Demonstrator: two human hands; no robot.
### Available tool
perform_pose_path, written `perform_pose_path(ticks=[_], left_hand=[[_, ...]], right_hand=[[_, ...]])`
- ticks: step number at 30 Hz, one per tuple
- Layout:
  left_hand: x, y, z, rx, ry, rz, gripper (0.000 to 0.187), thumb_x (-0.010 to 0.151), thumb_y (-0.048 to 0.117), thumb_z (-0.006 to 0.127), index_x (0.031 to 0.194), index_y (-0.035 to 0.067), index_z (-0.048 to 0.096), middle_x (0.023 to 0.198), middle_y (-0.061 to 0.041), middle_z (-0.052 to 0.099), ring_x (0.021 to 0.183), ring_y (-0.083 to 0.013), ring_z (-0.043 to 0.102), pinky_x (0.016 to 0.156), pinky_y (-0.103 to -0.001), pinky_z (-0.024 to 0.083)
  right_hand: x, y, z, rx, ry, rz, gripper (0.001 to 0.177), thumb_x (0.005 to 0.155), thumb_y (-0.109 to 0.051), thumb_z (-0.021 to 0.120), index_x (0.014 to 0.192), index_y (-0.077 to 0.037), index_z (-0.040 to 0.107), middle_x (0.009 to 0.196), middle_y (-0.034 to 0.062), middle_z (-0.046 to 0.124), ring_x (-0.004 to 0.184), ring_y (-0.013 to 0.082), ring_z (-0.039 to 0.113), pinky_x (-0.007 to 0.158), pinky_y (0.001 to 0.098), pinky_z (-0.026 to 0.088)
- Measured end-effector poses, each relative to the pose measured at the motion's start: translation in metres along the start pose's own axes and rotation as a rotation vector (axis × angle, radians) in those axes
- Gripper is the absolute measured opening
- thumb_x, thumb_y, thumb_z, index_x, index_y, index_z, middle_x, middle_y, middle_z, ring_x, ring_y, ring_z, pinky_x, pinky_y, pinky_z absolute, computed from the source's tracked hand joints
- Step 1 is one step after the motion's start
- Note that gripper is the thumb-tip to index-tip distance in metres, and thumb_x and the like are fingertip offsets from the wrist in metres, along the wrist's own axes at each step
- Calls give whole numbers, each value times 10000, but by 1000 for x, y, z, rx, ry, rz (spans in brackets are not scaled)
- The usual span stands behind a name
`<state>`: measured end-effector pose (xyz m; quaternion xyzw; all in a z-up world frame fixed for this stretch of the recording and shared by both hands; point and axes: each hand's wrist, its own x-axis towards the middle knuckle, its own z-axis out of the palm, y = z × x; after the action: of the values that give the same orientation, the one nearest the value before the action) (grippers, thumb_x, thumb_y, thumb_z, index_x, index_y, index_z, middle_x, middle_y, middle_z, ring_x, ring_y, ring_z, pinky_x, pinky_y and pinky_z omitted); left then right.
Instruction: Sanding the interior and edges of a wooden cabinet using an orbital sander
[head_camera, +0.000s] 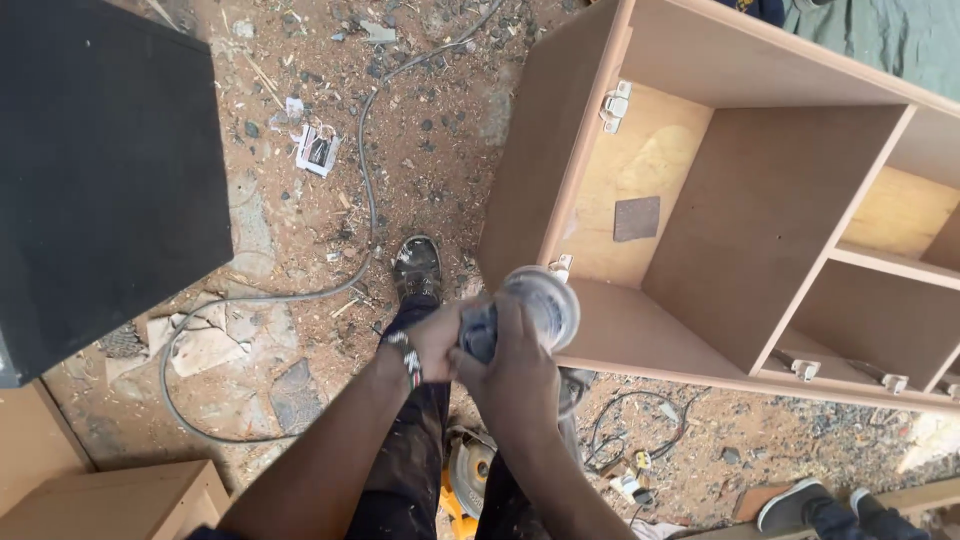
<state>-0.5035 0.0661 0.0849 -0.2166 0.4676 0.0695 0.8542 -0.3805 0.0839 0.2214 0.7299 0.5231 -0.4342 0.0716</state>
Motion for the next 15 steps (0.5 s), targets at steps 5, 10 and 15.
perform_pose_path(ticks=[5, 10, 15], left_hand=[[11, 137, 19, 312, 65, -8, 405, 1112, 533, 682, 1266, 195, 843, 1196, -91, 901, 1102, -355, 869, 889, -611, 698], [28, 155, 4, 480, 104, -99, 444, 1107, 583, 635, 1325, 235, 803, 1373, -156, 867, 1291, -505, 812, 1029, -885, 603], [46, 71, -58, -4, 142, -213, 335, 889, 247, 962, 1084, -16, 892, 1083, -231, 914, 1079, -482, 889, 1065, -646, 679]], right_hand=[[70, -49, -2, -124, 14, 110, 825, 939, -438, 954, 1560, -190, 470, 1702, 106, 523, 1168, 589, 825, 1026, 706, 710], [49, -53, -1, 155, 64, 45, 947, 918, -362, 932, 1707, -217, 429, 1834, 81, 399, 1352, 577, 756, 1136, 724, 662], [-10, -37, 66, 269, 66, 96, 976, 898, -146, 787, 1785, -147, 379, 1940, 197, 253, 1349, 677, 708, 1055, 800, 698]])
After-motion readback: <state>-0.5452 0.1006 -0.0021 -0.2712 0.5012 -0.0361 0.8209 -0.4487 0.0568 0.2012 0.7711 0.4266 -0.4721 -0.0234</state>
